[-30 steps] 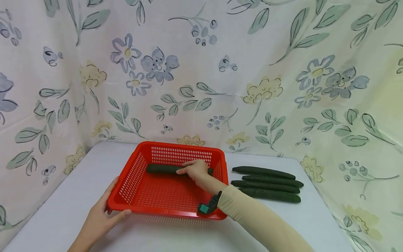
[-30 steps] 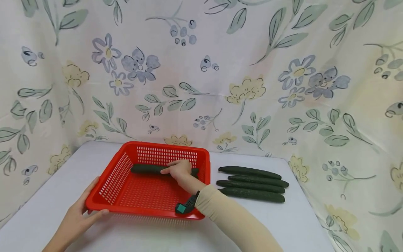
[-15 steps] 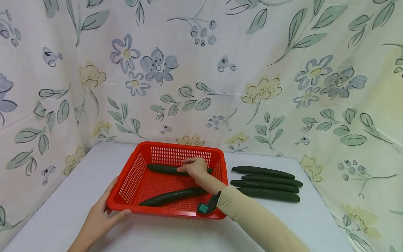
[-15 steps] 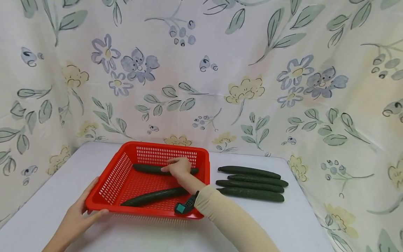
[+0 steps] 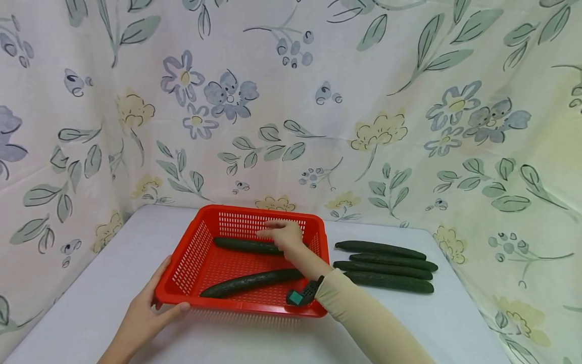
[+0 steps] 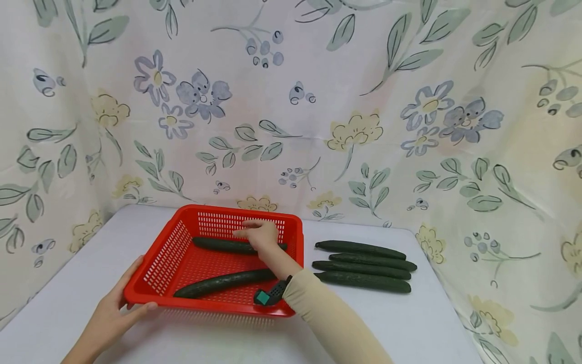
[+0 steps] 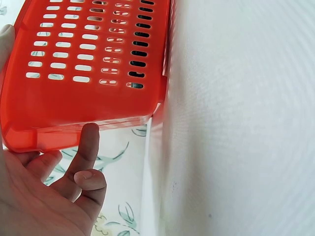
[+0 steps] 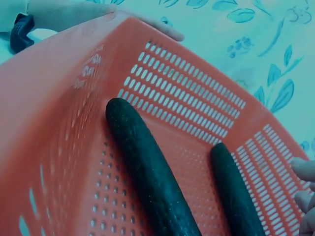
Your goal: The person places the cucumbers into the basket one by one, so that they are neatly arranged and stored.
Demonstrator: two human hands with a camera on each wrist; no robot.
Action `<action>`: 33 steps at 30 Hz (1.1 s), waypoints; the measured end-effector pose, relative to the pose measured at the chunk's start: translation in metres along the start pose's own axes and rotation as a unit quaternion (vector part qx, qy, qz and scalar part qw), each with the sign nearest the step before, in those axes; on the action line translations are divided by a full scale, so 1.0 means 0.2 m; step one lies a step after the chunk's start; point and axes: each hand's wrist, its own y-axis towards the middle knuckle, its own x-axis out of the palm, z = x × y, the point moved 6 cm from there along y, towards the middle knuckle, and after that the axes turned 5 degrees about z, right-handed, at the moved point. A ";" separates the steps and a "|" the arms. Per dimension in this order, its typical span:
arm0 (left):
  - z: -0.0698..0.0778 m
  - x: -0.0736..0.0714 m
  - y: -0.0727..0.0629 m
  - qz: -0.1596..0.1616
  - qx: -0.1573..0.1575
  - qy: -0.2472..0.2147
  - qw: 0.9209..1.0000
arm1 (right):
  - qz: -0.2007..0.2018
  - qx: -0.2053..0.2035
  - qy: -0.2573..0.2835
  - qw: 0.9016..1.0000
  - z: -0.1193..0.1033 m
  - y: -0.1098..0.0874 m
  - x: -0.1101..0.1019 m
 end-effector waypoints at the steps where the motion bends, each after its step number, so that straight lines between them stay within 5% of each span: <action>1: 0.00 0.00 0.00 0.000 0.001 0.000 1.000 | -0.001 0.001 0.002 1.000 0.00 0.00 0.00; 5: 0.00 0.00 0.00 0.002 0.003 0.002 1.000 | -0.009 -0.014 -0.007 1.000 -0.03 -0.01 -0.02; 14: -0.01 0.01 0.00 0.003 0.001 -0.007 1.000 | -0.036 -0.160 -0.118 0.979 -0.18 -0.07 -0.13; 26: -0.01 0.00 0.00 0.003 -0.004 0.002 1.000 | -0.040 -0.201 -0.127 0.970 -0.18 -0.14 -0.27; 33: 0.00 0.01 0.00 -0.007 -0.011 -0.004 1.000 | -0.038 -0.185 -0.097 0.977 -0.11 -0.15 -0.37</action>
